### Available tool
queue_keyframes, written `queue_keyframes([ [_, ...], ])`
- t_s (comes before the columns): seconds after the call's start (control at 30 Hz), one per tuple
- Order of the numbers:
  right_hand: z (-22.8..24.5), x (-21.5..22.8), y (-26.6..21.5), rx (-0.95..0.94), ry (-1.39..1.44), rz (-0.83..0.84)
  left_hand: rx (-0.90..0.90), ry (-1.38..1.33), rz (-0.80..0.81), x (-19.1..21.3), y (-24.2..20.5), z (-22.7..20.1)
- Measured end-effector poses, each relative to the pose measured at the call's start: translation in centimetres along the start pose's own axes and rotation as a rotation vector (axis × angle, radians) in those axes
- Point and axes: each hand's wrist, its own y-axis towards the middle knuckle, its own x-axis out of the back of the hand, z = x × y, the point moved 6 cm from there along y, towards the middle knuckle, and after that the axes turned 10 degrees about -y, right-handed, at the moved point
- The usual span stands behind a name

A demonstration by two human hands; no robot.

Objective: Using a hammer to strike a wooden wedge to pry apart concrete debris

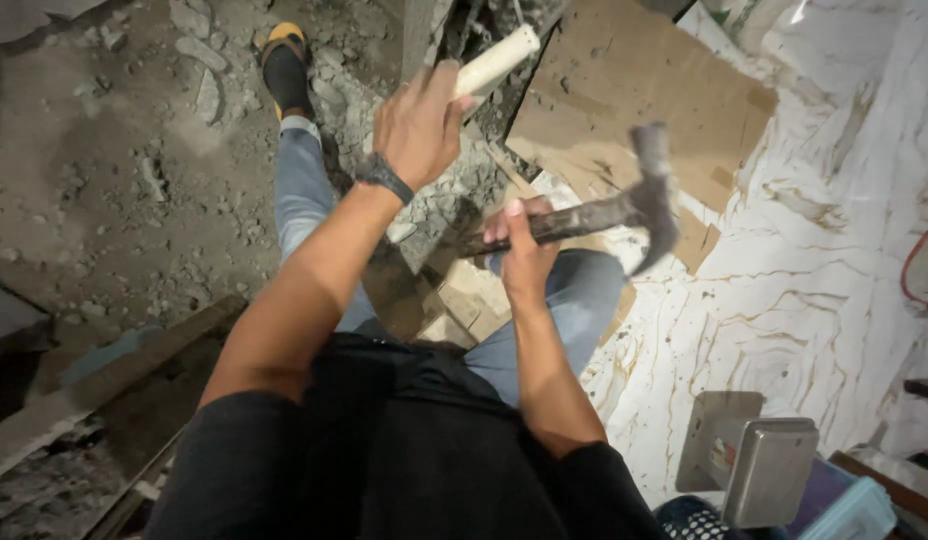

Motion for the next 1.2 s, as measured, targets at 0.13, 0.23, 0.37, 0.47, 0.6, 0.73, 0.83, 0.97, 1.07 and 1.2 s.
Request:
queue_keyframes([
  [0.13, 0.8, 0.1, -0.6, 0.060, 0.208, -0.026, 0.005, 0.031, 0.037, 1.0, -0.2, -0.6],
  [0.23, 1.3, -0.2, -0.6, 0.121, 0.136, 0.021, 0.002, 0.035, 0.062, 0.7, 0.0, -0.4],
  [0.37, 1.0, -0.3, -0.9, 0.159, 0.122, 0.092, -0.001, 0.058, 0.068, 0.5, 0.3, -0.1],
  [0.47, -0.7, -0.1, 0.0, 0.238, 0.118, 0.095, 0.011, 0.060, 0.063, 0.7, 0.6, -0.2],
  [0.6, -5.4, 0.4, 3.5, -0.138, -0.453, -0.059, 0.003, 0.031, 0.070, 1.1, 0.9, -0.6],
  [0.73, -4.5, 0.7, 3.3, -0.339, -0.205, -0.129, 0.013, 0.059, 0.084, 0.9, 1.2, 0.2],
  [0.83, -3.9, 1.0, 3.1, -0.025, 0.018, -0.084, 0.008, 0.084, 0.100, 0.2, 1.3, 0.7],
  [0.97, -6.3, 0.7, 3.9, -0.049, -0.078, 0.083, 0.028, 0.105, 0.156, -0.5, 0.6, 1.1],
  [1.07, -5.4, 0.9, 3.5, -0.232, -0.514, 0.103, 0.109, 0.026, 0.231, -1.0, 1.0, 2.7],
  [1.2, -4.5, 1.3, -0.4, -0.388, -0.508, 0.171, -0.109, 0.076, 0.181, -2.6, 1.9, 7.1],
])
